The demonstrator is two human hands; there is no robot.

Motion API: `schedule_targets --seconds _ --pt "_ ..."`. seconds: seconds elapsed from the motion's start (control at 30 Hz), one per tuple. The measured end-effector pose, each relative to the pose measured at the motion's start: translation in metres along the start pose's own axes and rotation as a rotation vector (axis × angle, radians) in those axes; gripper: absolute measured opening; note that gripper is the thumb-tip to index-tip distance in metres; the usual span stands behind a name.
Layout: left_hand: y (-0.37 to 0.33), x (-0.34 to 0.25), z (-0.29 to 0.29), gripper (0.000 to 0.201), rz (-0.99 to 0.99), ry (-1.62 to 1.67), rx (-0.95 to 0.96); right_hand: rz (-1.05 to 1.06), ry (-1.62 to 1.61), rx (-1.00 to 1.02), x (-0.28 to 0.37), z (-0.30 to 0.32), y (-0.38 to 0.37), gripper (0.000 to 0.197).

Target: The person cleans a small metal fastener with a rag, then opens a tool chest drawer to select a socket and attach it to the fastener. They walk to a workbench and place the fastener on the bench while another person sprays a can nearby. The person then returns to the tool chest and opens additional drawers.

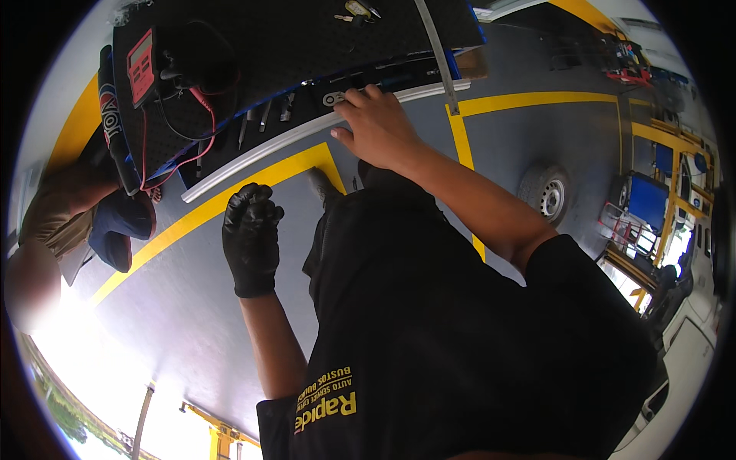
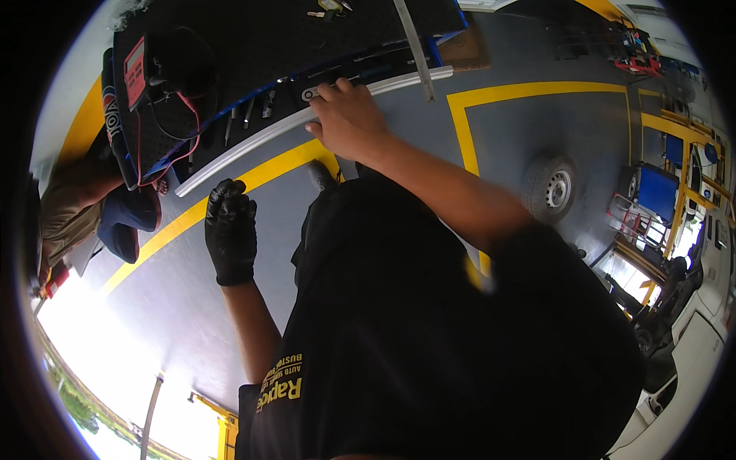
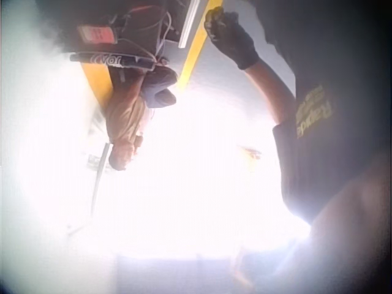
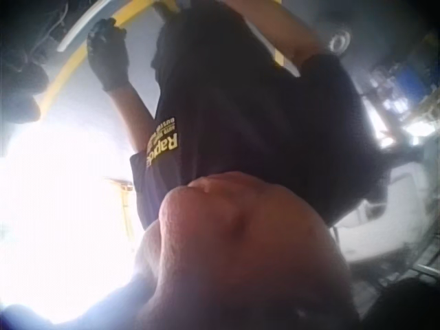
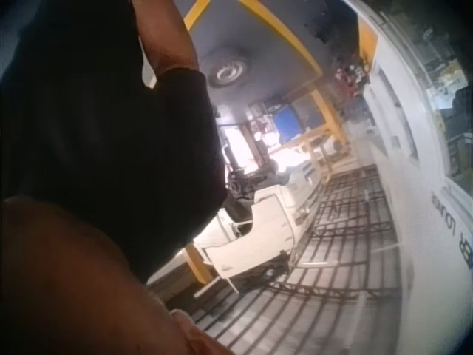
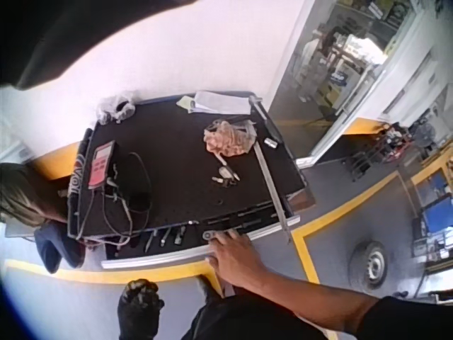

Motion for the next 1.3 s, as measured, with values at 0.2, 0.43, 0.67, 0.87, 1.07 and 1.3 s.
schedule_targets --seconds 0.2,0.43,0.67,0.87,1.07,1.3 --pt "-0.015 0.006 0.013 0.026 -0.042 -0.216 -0.033 0.084 -0.105 0.031 -0.002 0.006 0.03 0.032" --pt "0.005 0.033 0.037 0.024 -0.186 -0.565 -0.019 -0.249 -0.397 0.002 -0.052 -0.019 0.063 0.023" --pt "0.055 0.054 0.051 0.021 0.005 -0.398 -0.104 -0.306 -0.401 0.045 -0.073 -0.053 0.086 0.02" --pt "0.075 0.058 0.051 0.021 0.025 -0.453 -0.166 -0.326 -0.501 0.133 -0.075 -0.051 0.1 0.021" --pt "0.082 0.057 0.05 0.02 -0.263 -0.844 0.012 -0.268 -0.512 0.11 -0.08 -0.054 0.109 0.019" --pt "0.081 0.064 0.077 0.025 0.085 -0.456 -0.187 -0.277 -0.735 0.153 -0.096 -0.038 0.11 0.012"
Point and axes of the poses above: each hand's wrist, its own y-axis away from the middle knuckle, its own z-axis out of the back of the hand, x = y × z, the point moved 4 cm from there along -y, towards the middle knuckle, and after that the axes turned 8 degrees about y, right-handed, at the moved point
